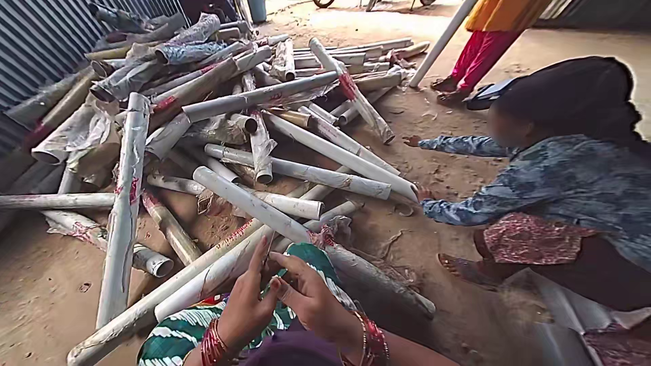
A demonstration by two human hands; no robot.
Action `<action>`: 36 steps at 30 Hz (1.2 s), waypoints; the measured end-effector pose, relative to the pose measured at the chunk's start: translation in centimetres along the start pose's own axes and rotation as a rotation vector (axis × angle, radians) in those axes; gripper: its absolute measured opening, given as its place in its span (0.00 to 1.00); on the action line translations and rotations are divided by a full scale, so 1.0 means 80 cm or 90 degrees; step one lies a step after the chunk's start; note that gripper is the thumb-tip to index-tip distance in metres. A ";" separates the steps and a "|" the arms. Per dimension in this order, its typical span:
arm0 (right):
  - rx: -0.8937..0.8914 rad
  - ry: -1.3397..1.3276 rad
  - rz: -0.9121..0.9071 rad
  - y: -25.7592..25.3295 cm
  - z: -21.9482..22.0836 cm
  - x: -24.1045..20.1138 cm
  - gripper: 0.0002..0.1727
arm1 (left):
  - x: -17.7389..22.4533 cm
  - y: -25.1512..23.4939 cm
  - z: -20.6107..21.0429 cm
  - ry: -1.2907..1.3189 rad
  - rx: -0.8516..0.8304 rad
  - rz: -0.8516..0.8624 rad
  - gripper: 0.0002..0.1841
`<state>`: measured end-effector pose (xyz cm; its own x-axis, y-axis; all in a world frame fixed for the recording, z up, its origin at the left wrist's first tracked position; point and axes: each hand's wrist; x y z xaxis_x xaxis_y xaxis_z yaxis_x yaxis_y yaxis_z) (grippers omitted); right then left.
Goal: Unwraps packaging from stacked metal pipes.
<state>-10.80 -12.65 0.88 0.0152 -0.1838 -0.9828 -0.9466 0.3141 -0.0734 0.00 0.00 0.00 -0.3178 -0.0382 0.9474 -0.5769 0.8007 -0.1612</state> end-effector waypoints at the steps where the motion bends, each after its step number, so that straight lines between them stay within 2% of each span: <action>1: 0.048 -0.009 0.073 -0.005 0.010 0.011 0.27 | -0.011 -0.005 0.007 -0.045 -0.069 -0.050 0.48; 2: 0.091 -0.025 0.132 -0.010 0.016 0.024 0.25 | -0.020 -0.009 0.012 -0.073 -0.122 -0.070 0.52; 4: 0.153 -0.083 0.212 -0.021 0.013 0.049 0.19 | -0.037 -0.019 0.022 -0.136 -0.183 -0.037 0.56; 6: 0.186 -0.146 0.238 -0.031 0.003 0.072 0.10 | -0.052 -0.033 0.031 -0.182 -0.220 -0.038 0.57; 8: 0.239 -0.133 0.234 -0.039 -0.023 0.104 0.10 | -0.064 -0.052 0.038 -0.179 -0.270 -0.115 0.59; 10: 0.289 0.050 0.275 -0.051 -0.068 0.165 0.13 | -0.080 -0.071 0.035 -0.146 -0.304 -0.246 0.57; 11: 0.268 0.195 0.352 -0.054 -0.092 0.205 0.14 | -0.089 -0.075 0.030 -0.125 -0.295 -0.298 0.54; 12: 0.198 0.336 0.459 -0.056 -0.115 0.246 0.16 | -0.097 -0.077 0.022 -0.104 -0.279 -0.336 0.50; 14: 0.016 0.480 0.661 -0.044 -0.146 0.323 0.23 | -0.112 -0.075 0.001 -0.079 -0.241 -0.388 0.40; 16: -0.090 0.565 0.726 -0.027 -0.157 0.378 0.24 | -0.118 -0.073 -0.020 -0.074 -0.176 -0.440 0.30; 18: -0.112 0.610 0.682 -0.020 -0.157 0.410 0.21 | -0.122 -0.071 -0.039 -0.097 -0.113 -0.477 0.26; 20: -0.139 0.616 0.609 -0.024 -0.153 0.427 0.20 | -0.131 -0.068 -0.053 -0.143 -0.087 -0.502 0.25; 24: -0.266 0.692 0.488 -0.023 -0.144 0.444 0.22 | -0.152 -0.071 -0.058 -0.192 -0.106 -0.574 0.22; 28: -0.248 0.792 0.325 0.006 -0.159 0.469 0.20 | -0.163 -0.084 -0.043 -0.211 -0.140 -0.600 0.22; 31: -0.256 0.799 0.385 0.061 -0.195 0.471 0.20 | -0.160 -0.085 -0.041 -0.202 -0.135 -0.604 0.22; 34: -0.310 0.788 0.643 0.131 -0.251 0.460 0.20 | -0.165 -0.076 -0.053 -0.216 -0.119 -0.587 0.22; 36: -0.232 0.776 0.806 0.159 -0.274 0.448 0.18 | -0.168 -0.068 -0.063 -0.230 -0.118 -0.596 0.23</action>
<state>-29.35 -35.66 -31.56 -0.7636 -0.5851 0.2730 -0.2111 0.6258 0.7509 11.20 -0.86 -10.48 -0.0247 -0.8498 0.5265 -0.5951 0.4357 0.6753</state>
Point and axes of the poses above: each hand's wrist, its own y-axis away from the middle knuckle, its own z-axis out of the palm, x = y × z, and after that the axes turned 15 degrees about y, right-handed
